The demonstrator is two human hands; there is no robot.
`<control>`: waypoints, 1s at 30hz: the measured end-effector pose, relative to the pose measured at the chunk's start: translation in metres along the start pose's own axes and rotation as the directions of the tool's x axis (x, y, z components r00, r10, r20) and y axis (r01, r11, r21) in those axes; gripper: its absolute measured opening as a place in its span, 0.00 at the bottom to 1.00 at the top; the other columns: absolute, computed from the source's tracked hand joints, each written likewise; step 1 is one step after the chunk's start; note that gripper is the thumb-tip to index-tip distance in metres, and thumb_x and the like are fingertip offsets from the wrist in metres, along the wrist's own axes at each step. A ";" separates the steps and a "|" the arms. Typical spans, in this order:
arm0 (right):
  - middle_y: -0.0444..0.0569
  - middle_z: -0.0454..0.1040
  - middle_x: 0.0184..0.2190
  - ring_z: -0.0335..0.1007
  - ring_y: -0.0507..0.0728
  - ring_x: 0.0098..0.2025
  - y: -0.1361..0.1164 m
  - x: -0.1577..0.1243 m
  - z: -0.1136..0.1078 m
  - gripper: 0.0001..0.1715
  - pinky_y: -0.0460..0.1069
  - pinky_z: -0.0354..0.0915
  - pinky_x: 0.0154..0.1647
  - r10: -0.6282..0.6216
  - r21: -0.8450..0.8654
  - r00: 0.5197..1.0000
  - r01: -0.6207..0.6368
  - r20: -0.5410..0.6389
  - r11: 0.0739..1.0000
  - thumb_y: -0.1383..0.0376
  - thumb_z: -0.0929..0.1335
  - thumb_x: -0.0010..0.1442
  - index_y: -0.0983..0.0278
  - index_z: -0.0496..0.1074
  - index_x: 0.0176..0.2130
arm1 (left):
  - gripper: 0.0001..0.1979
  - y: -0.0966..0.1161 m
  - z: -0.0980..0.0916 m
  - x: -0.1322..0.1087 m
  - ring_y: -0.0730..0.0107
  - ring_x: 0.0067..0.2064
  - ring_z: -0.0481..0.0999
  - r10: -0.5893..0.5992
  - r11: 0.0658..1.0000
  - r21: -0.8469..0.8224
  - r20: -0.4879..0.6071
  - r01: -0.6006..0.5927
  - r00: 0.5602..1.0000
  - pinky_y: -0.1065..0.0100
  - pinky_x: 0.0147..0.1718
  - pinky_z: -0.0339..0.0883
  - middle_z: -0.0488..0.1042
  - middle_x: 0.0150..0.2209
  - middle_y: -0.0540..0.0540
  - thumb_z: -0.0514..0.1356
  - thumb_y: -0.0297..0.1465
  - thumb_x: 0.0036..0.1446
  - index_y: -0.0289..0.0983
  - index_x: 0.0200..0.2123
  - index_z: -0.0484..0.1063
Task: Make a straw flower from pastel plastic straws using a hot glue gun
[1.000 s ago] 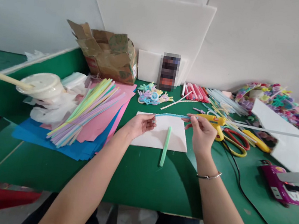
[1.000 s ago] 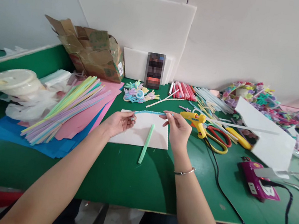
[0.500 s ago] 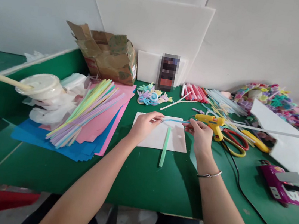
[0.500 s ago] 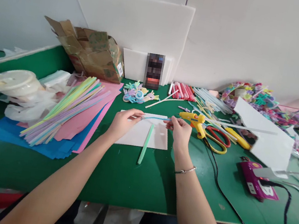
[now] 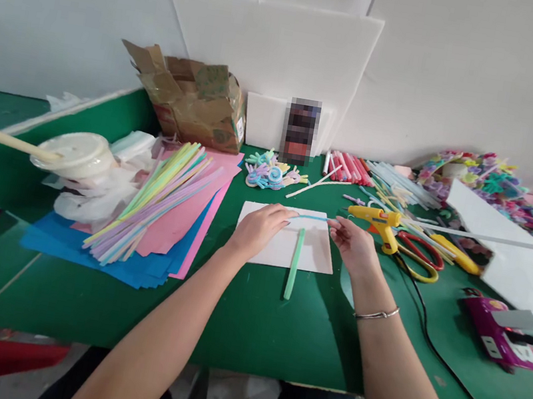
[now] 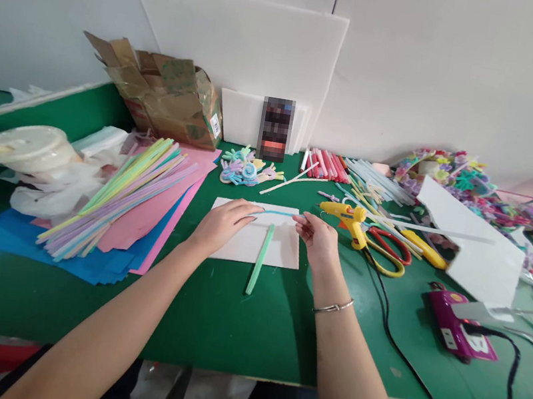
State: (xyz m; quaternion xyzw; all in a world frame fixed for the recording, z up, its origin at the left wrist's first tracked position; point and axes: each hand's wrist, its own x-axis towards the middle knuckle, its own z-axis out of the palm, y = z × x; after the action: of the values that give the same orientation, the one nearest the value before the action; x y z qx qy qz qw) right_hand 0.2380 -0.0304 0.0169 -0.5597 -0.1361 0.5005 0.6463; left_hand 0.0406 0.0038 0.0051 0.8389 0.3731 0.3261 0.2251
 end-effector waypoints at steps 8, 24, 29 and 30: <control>0.48 0.75 0.17 0.67 0.46 0.16 0.000 0.001 0.000 0.11 0.38 0.68 0.19 0.021 0.001 1.000 -0.021 -0.003 1.000 0.75 0.68 0.52 0.67 0.71 0.20 | 0.07 0.003 -0.004 -0.002 0.65 0.41 0.76 -0.089 0.992 -0.098 -0.142 0.075 0.986 0.68 0.43 0.64 0.78 0.37 0.47 0.58 0.28 0.58 0.43 0.37 0.76; 0.46 0.77 0.21 0.68 0.46 0.20 0.001 -0.006 0.001 0.10 0.40 0.68 0.22 -0.114 -0.023 0.982 0.119 0.151 0.993 0.61 0.75 0.46 0.65 0.75 0.23 | 0.07 0.003 -0.007 0.003 0.70 0.31 0.73 -0.235 0.968 -0.139 -0.206 0.209 0.950 0.72 0.32 0.61 0.75 0.27 0.50 0.58 0.30 0.56 0.40 0.25 0.68; 0.46 0.78 0.22 0.70 0.48 0.23 0.003 -0.009 0.004 0.17 0.43 0.68 0.26 -0.319 -0.102 0.935 0.337 0.158 0.936 0.54 0.74 0.44 0.65 0.77 0.27 | 0.14 0.002 -0.006 0.010 0.71 0.26 0.74 -0.425 0.790 -0.522 -0.088 0.322 0.901 0.73 0.30 0.63 0.65 0.16 0.54 0.58 0.33 0.55 0.38 0.20 0.61; 0.46 0.78 0.23 0.71 0.50 0.24 0.003 -0.010 0.005 0.17 0.45 0.68 0.26 -0.373 -0.133 0.915 0.393 0.156 0.910 0.53 0.74 0.45 0.64 0.77 0.27 | 0.15 0.001 -0.007 0.011 0.72 0.26 0.75 -0.466 0.715 -0.601 -0.029 0.357 0.884 0.73 0.30 0.63 0.64 0.16 0.55 0.59 0.34 0.54 0.38 0.19 0.60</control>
State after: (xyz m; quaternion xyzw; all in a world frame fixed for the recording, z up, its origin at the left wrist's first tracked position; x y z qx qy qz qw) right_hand 0.2285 -0.0358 0.0200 -0.5397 -0.3243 0.3857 0.6743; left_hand 0.0418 0.0126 0.0149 0.5922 0.4522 0.4388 0.5023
